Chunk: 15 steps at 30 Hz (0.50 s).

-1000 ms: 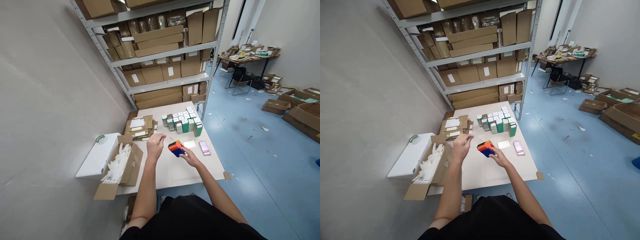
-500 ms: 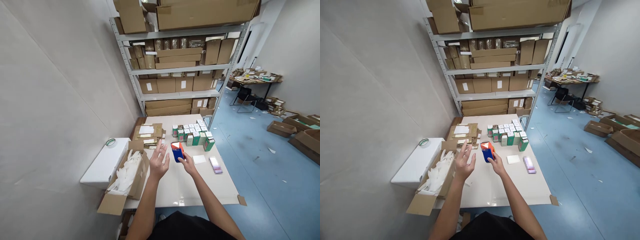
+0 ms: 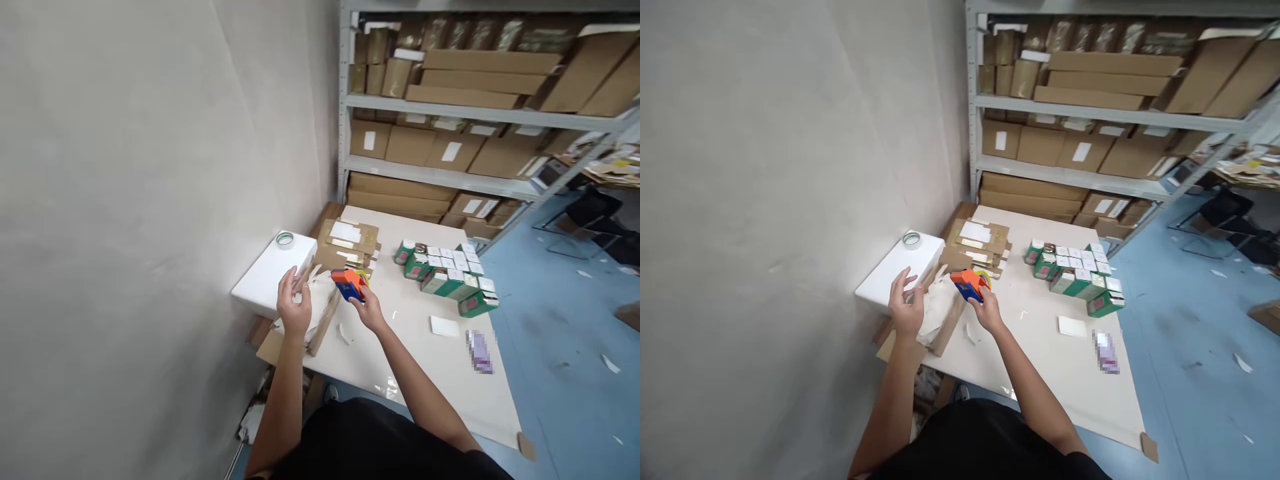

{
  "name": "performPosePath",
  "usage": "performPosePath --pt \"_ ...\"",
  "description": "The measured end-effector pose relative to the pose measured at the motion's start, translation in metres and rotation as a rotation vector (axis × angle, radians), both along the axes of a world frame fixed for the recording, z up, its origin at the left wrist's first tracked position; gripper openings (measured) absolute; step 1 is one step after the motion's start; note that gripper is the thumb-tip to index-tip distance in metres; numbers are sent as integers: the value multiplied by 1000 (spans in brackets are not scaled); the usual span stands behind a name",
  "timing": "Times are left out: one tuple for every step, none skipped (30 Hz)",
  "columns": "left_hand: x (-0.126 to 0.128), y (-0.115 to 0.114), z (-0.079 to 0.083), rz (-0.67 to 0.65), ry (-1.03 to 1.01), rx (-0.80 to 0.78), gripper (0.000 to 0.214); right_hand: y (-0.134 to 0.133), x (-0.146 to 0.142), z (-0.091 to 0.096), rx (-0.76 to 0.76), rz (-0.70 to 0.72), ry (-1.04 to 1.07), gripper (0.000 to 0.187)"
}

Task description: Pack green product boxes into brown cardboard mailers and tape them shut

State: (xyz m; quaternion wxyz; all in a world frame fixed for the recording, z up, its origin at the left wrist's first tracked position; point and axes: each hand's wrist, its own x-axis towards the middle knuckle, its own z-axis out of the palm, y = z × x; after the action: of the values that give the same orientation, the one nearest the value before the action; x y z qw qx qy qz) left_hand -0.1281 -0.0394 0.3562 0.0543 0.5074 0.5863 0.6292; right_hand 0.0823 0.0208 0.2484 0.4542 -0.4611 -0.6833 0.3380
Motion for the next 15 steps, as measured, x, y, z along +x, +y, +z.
performPosePath --pt "-16 -4 -5 36 -9 -14 46 4 -18 -7 5 13 -35 22" --pt "-31 -9 -9 74 -18 -27 45 9 -37 -13 7 24 -68 21" --pt "-45 -14 -13 112 -26 -39 44 14 -56 -19 7 37 -100 20" --pt "-58 -19 -17 148 -34 -49 43 19 -75 -24 6 52 -134 19" --pt "-69 -25 -21 181 -41 -58 42 25 -94 -28 6 66 -170 19" --pt "-80 -30 -24 211 -49 -65 41 31 -113 -30 7 81 -209 19" --pt "-90 -36 -26 238 -54 -72 40 38 -132 -31 10 95 -253 19" --pt "-99 -41 -29 261 -55 -80 40 44 -151 -31 13 108 -301 20" --pt "-107 -46 -31 286 -53 -88 40 50 -171 -30 12 120 -355 20" --pt "-114 -50 -32 310 -47 -93 40 56 -190 -28 7 130 -413 21" --pt "-121 -55 -34 335 -39 -97 40 62 -208 -26 -2 140 -473 22" --pt "-127 -60 -35 359 -30 -100 39 67 -226 -24 -16 149 -536 23" --pt "-132 -65 -36 381 -21 -103 38 71 -244 -23 -33 157 -600 25" --pt "-136 -69 -37 403 -14 -106 37 75 -259 -23 -45 171 -661 26" --pt "-140 -74 -38 419 -8 -109 36 77 -273 -23 -47 188 -717 26"
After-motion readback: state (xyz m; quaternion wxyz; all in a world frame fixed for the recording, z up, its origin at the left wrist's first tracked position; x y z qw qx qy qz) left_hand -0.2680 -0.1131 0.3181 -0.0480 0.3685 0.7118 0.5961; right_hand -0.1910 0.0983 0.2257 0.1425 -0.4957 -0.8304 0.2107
